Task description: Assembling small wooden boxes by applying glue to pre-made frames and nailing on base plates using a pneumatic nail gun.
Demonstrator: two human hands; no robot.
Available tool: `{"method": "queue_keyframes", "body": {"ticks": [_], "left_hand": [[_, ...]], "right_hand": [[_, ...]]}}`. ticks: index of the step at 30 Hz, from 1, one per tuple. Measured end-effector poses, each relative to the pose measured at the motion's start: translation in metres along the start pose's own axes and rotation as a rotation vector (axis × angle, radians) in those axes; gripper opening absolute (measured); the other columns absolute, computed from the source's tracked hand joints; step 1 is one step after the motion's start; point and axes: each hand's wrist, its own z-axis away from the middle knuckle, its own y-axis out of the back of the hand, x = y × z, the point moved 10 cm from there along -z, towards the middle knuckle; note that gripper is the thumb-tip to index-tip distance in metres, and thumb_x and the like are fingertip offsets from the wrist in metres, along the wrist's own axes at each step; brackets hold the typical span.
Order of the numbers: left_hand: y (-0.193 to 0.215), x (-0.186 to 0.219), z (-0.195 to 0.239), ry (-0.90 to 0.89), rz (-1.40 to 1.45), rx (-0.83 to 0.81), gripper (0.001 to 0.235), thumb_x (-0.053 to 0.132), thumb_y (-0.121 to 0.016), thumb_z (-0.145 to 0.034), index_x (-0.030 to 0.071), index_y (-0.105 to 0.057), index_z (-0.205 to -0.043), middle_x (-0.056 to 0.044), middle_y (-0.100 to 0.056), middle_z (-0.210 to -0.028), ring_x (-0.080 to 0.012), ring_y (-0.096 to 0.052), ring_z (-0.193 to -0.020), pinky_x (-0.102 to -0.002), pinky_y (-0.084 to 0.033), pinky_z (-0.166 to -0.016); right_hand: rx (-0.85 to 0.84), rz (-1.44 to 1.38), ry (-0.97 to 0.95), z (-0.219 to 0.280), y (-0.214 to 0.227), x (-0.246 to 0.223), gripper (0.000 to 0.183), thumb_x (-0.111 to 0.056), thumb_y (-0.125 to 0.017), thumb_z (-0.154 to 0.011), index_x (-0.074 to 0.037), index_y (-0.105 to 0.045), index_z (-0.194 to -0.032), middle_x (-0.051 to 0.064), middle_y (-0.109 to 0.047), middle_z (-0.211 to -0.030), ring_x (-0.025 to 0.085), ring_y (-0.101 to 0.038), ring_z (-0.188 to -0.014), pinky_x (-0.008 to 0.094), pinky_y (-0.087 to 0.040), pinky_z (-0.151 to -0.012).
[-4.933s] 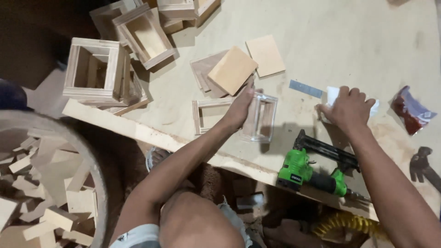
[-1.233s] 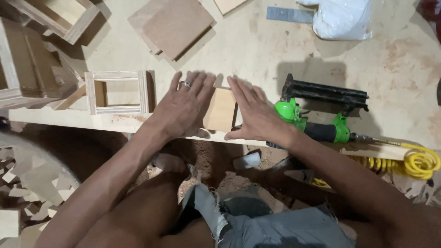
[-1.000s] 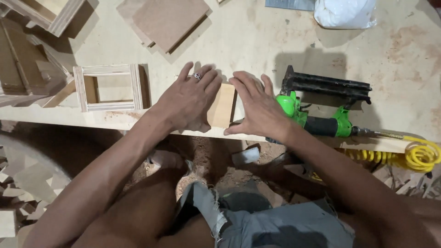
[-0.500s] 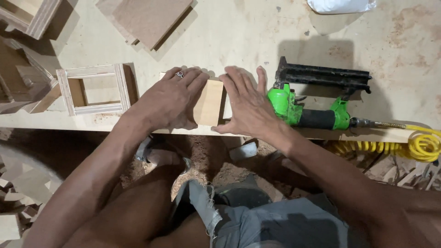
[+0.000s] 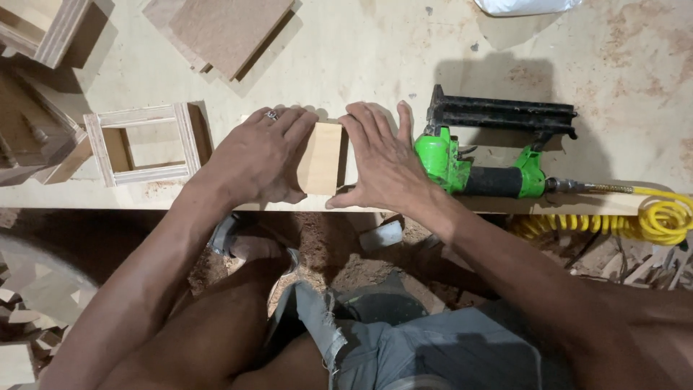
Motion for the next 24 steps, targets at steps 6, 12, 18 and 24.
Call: {"method": "queue_keyframes", "body": {"ticks": [6,12,18,24], "left_hand": [[-0.0014,-0.0053,0.0028,0.006,0.006,0.092,0.117,0.069,-0.078,-0.056,0.009,-0.036,-0.147,-0.016,-0.051,-0.141,-0.0347,-0.052,-0.133,-0.043,-0.031,-0.118],[0.0012,-0.003,0.0036,-0.016,0.025,0.11,0.112,0.07,-0.074,-0.061,0.008,-0.038,-0.147,-0.014,-0.051,-0.142,-0.0337,-0.052,-0.132,-0.044,-0.032,-0.116],[0.0042,-0.0034,0.0058,-0.037,0.043,0.143,0.113,0.072,-0.073,-0.062,0.009,-0.04,-0.15,-0.012,-0.053,-0.142,-0.0315,-0.053,-0.132,-0.043,-0.034,-0.114],[0.0057,-0.0035,0.0046,-0.043,0.026,0.19,0.112,0.071,-0.073,-0.06,0.012,-0.042,-0.149,-0.009,-0.055,-0.139,-0.0296,-0.055,-0.129,-0.043,-0.037,-0.11]], "right_hand": [[0.051,0.02,0.015,-0.0018,0.0001,0.0,0.107,-0.053,-0.088,-0.056,0.003,-0.045,-0.136,0.025,-0.044,-0.137,0.043,-0.036,-0.136,0.073,-0.007,-0.109],[0.04,0.01,0.02,-0.0018,-0.0006,0.0008,0.112,-0.058,-0.09,-0.056,0.003,-0.045,-0.138,0.025,-0.045,-0.137,0.043,-0.036,-0.136,0.075,-0.006,-0.107],[0.038,0.015,0.045,-0.0055,-0.003,0.0007,0.116,-0.061,-0.092,-0.053,0.006,-0.045,-0.136,0.025,-0.045,-0.137,0.043,-0.035,-0.135,0.074,-0.006,-0.108],[0.072,0.035,0.087,-0.0063,-0.0022,-0.0017,0.119,-0.064,-0.092,-0.052,0.009,-0.047,-0.135,0.026,-0.047,-0.135,0.044,-0.038,-0.131,0.074,-0.007,-0.108]]}}
